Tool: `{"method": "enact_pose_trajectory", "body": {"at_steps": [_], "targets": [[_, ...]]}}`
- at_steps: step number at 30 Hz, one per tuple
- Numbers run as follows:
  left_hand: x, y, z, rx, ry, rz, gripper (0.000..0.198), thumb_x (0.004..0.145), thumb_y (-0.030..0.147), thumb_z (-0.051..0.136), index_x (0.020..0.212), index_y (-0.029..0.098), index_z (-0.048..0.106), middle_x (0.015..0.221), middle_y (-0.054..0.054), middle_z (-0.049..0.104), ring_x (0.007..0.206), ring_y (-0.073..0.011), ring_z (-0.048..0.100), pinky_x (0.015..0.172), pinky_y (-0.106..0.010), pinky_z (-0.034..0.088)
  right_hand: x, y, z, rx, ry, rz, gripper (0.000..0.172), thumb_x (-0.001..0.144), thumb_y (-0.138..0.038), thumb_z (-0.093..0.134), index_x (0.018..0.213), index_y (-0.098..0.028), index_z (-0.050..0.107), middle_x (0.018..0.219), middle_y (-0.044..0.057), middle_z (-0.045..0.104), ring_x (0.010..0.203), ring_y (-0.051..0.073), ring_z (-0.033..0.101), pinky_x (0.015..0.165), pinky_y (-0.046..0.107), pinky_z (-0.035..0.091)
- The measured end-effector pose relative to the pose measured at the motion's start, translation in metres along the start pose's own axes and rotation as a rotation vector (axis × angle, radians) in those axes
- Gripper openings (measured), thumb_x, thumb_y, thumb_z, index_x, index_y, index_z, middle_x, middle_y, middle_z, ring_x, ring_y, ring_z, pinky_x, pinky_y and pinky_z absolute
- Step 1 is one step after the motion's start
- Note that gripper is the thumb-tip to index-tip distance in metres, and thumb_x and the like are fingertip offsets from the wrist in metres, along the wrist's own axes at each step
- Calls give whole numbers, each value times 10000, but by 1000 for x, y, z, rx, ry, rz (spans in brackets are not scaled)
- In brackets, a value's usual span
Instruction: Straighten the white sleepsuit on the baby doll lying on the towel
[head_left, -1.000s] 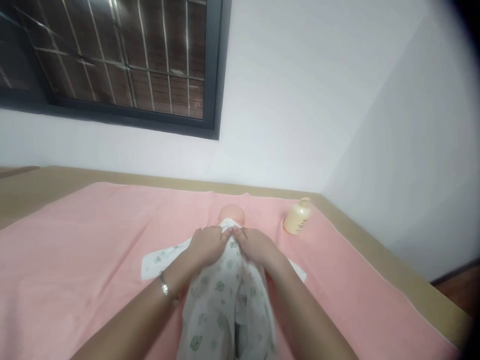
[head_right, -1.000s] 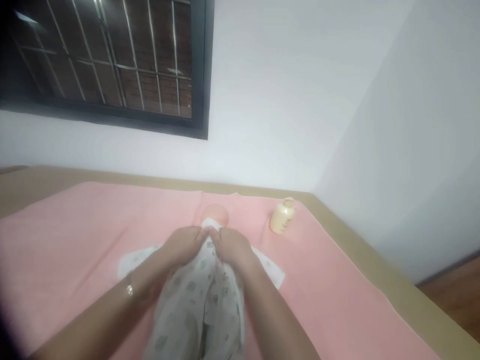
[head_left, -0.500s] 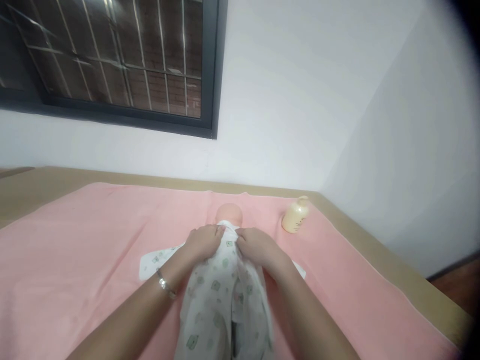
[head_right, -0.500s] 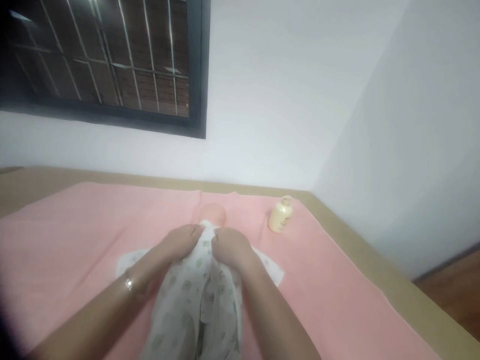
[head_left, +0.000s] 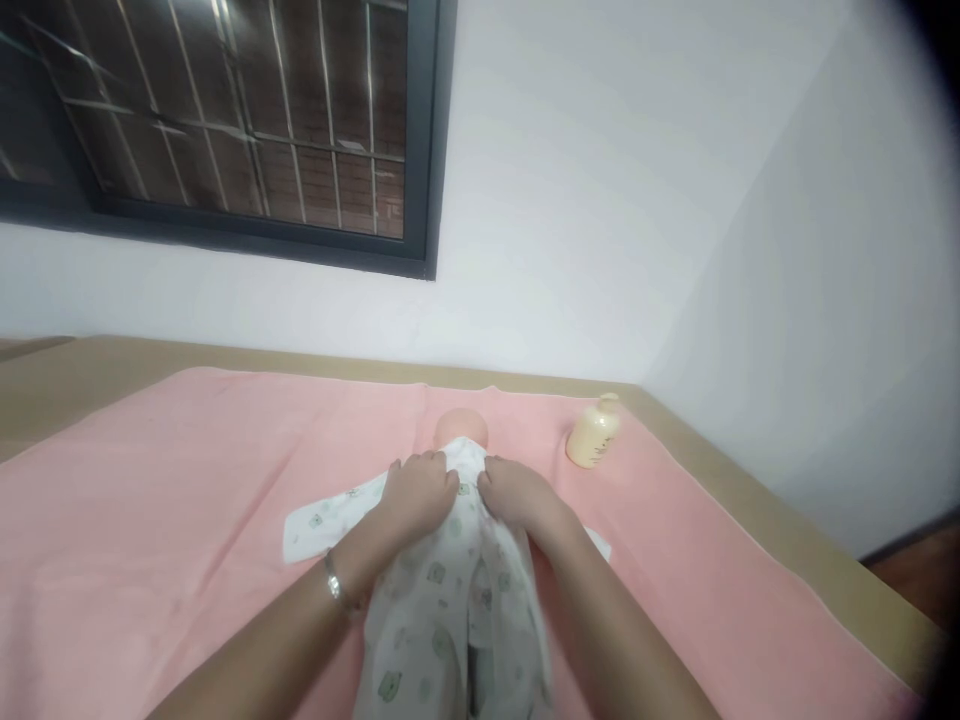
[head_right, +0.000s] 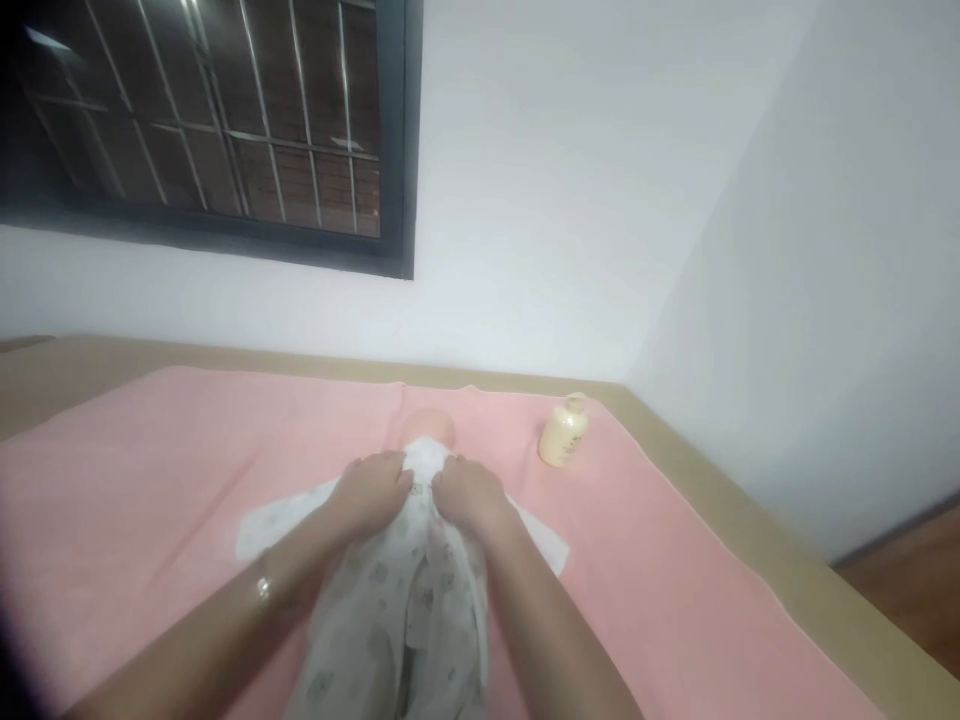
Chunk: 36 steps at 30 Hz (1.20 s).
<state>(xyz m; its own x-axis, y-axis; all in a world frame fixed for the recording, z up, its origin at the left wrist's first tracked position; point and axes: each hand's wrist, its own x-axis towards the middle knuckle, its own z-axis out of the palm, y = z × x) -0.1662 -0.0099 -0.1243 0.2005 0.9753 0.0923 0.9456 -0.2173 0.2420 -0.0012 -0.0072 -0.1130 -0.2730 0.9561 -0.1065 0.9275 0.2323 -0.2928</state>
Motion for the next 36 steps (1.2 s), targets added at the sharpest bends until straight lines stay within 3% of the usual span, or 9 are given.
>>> {"method": "enact_pose_trajectory", "body": {"at_steps": [5, 11, 15, 22, 30, 36], "targets": [[11, -10, 5, -154, -45, -60, 451, 908, 411, 246, 1058, 201, 616, 1132, -114, 642, 1002, -263, 589, 849, -385, 411, -6, -6, -2, 28, 5, 46, 346, 891, -272, 340, 1056, -122, 604, 1116, 175, 623, 890, 249, 607, 672, 301, 406], [-3, 4, 2, 35, -21, -17, 401, 896, 356, 273, 1058, 154, 579, 1152, -159, 614, 1059, -302, 542, 939, -516, 330, 20, 12, 11, 103, 21, 28, 461, 955, -323, 226, 1045, -103, 621, 1083, 174, 649, 969, 251, 604, 775, 312, 412], [-5, 5, 0, 41, -13, -13, 379, 885, 330, 286, 1048, 154, 580, 1130, -156, 621, 1045, -303, 546, 958, -554, 296, 17, 9, 9, 101, 22, 52, 479, 960, -327, 213, 1044, -86, 618, 1082, 194, 643, 959, 255, 605, 763, 314, 415], [9, -6, 9, -128, -38, -91, 468, 906, 452, 252, 1060, 187, 605, 1158, -131, 628, 1068, -288, 562, 913, -426, 385, -5, -8, -2, 51, 20, 30, 375, 932, -325, 299, 1001, -126, 608, 1061, 167, 639, 909, 248, 599, 714, 305, 415], [14, -9, 6, -199, -67, -132, 564, 865, 595, 292, 1078, 185, 615, 1105, -130, 661, 1025, -306, 598, 850, -405, 423, 23, 13, 17, 193, 20, 115, 703, 931, -603, 162, 1076, -96, 627, 1095, 197, 638, 966, 285, 603, 776, 350, 419], [16, -16, 9, -256, -65, -118, 555, 861, 612, 306, 1108, 196, 577, 1084, -119, 657, 963, -287, 611, 771, -367, 439, 33, 20, 28, 138, 72, 118, 747, 931, -613, 102, 1071, -110, 635, 1063, 181, 647, 960, 277, 598, 765, 343, 402]]}}
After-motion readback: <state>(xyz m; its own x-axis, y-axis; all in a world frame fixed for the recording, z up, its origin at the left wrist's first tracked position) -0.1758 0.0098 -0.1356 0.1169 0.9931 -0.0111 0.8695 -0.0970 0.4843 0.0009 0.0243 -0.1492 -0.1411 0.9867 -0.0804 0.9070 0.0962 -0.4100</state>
